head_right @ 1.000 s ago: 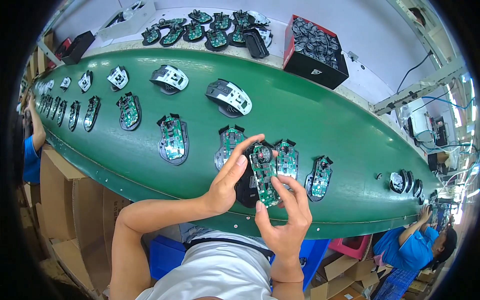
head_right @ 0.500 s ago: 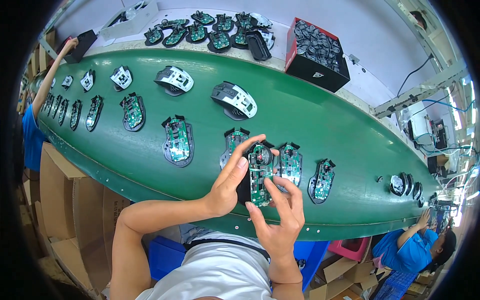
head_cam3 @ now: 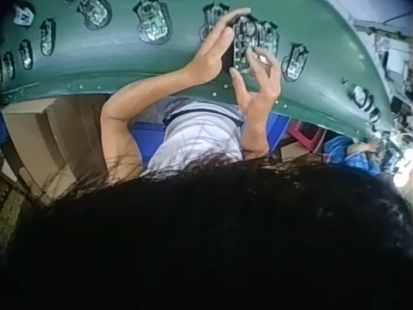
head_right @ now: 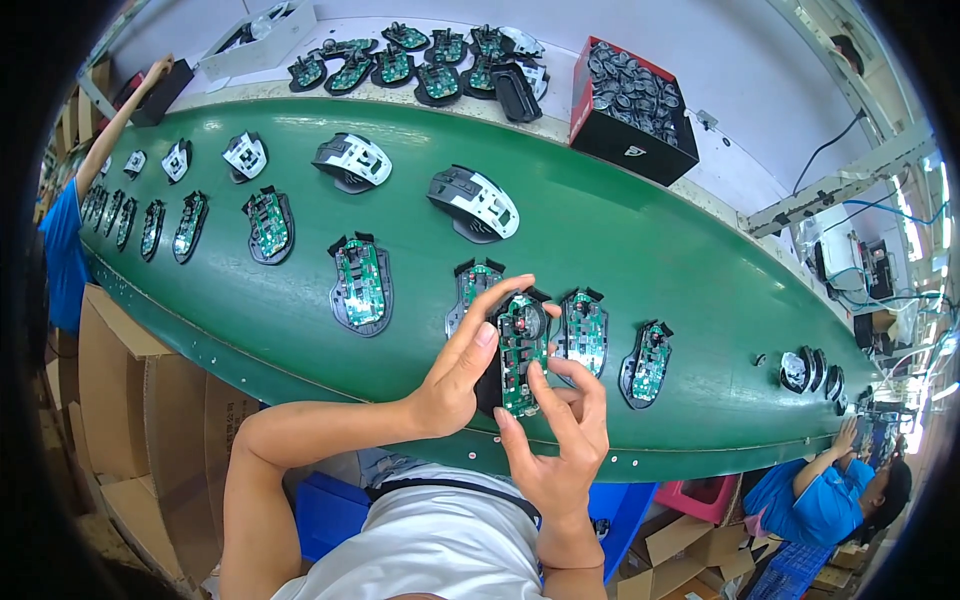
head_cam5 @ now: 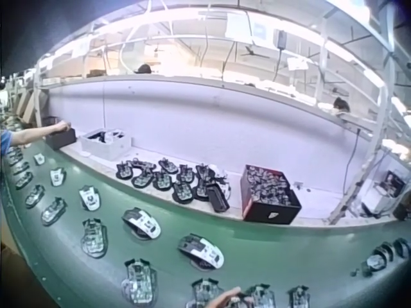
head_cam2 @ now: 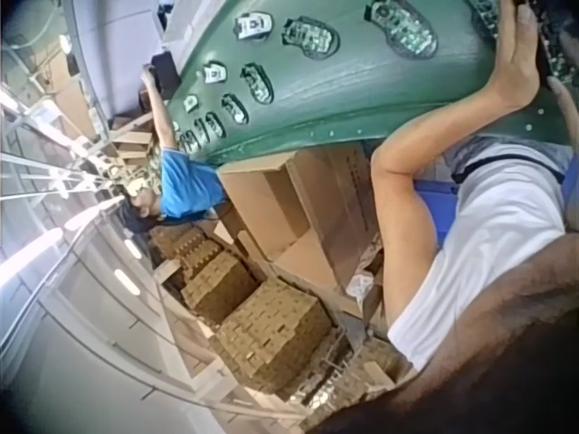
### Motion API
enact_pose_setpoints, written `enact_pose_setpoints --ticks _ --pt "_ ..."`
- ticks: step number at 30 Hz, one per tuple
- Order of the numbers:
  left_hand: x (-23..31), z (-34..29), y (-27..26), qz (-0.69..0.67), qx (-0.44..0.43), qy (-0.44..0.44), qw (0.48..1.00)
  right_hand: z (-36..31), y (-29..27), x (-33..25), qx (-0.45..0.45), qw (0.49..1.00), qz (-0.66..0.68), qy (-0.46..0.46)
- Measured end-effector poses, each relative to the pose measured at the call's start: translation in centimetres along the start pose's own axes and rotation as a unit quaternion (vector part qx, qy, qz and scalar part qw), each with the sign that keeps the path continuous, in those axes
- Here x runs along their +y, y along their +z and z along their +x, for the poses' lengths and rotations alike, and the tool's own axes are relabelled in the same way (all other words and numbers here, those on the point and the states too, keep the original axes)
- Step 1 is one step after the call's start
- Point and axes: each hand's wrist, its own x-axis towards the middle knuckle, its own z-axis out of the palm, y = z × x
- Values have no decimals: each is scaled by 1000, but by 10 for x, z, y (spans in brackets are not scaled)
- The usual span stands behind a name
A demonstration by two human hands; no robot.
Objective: The person assembles computer mice along a conveyor belt by installing scroll wheels onto circuit board bases and fitting top shells onto the bases by hand.
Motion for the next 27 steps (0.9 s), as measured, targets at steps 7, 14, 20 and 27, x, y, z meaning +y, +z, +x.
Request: enact_pose_setpoints --ticks 7,14,20,27 --pt "3 -1 -1 10 3 8 1000 1 3 -5 5 1000 6 8" --pt "4 -3 -6 67 6 26 997 5 -2 -14 -1 1000 -2 22" --pt "3 -2 -7 30 7 -2 1000 3 9 -8 16 1000 0 24" --pt "0 1 -13 -20 11 -50 998 5 12 -12 21 999 -7 28"
